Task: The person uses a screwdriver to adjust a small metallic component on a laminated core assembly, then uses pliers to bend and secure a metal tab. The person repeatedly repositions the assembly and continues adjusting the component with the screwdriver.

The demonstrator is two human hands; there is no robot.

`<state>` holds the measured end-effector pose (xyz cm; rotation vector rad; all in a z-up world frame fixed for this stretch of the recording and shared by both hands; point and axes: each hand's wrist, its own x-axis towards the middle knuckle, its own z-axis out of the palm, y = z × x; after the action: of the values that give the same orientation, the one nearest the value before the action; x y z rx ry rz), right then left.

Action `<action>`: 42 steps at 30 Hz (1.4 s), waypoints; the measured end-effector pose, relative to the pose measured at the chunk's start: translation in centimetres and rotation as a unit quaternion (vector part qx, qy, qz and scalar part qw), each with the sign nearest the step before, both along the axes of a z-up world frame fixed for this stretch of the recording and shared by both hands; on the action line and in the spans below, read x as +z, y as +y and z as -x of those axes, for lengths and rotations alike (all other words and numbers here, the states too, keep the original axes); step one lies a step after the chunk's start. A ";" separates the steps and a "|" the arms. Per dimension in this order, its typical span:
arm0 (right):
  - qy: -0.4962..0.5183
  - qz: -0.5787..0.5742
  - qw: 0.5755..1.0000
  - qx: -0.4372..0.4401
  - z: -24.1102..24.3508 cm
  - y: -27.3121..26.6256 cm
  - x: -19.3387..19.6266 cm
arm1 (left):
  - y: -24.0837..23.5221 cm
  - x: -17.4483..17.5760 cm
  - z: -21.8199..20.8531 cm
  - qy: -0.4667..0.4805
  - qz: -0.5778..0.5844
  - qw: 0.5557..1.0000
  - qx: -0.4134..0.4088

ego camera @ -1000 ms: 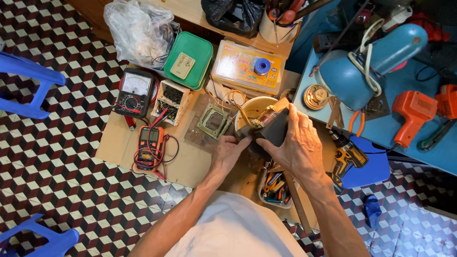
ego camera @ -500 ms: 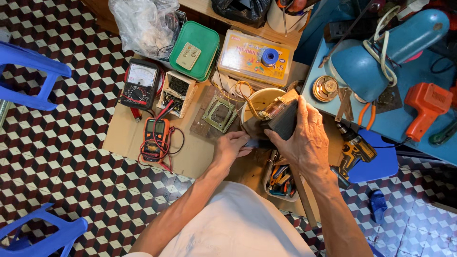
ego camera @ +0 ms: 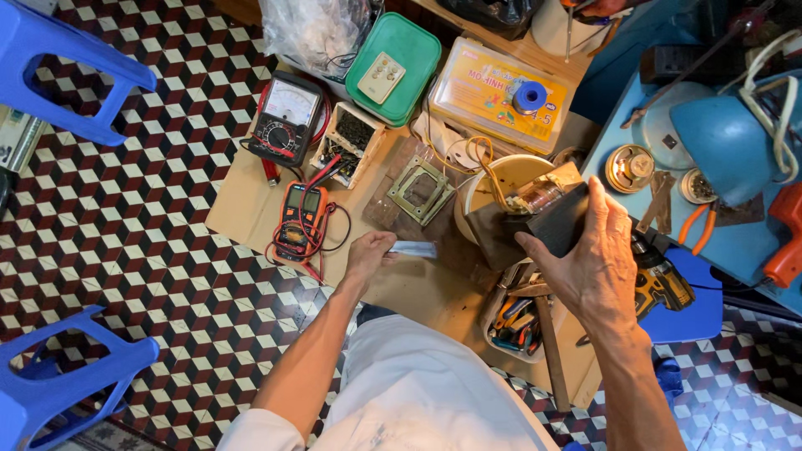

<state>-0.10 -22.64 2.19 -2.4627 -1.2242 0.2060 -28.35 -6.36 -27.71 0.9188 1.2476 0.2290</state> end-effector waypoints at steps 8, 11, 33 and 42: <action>0.014 0.009 1.000 -0.003 0.0 0.0 -0.3 | 2.3 -1.3 -2.3 0.016 -0.084 0.995 -0.053; 0.008 0.018 1.000 -0.011 0.2 0.2 -0.1 | 3.0 -0.2 -3.4 0.003 -0.083 0.996 -0.037; 0.629 -0.136 0.760 -0.095 -9.3 -3.1 -6.8 | -8.3 26.7 -16.1 -0.083 0.082 0.990 -0.080; 0.494 -0.143 0.854 -0.074 -5.4 -2.0 -3.7 | -8.8 28.5 -19.1 -0.117 0.100 0.988 -0.030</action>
<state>5.31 -24.65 -1.55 -1.7280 -0.5394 1.0108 -9.28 -15.17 0.81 0.7323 1.0040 0.1552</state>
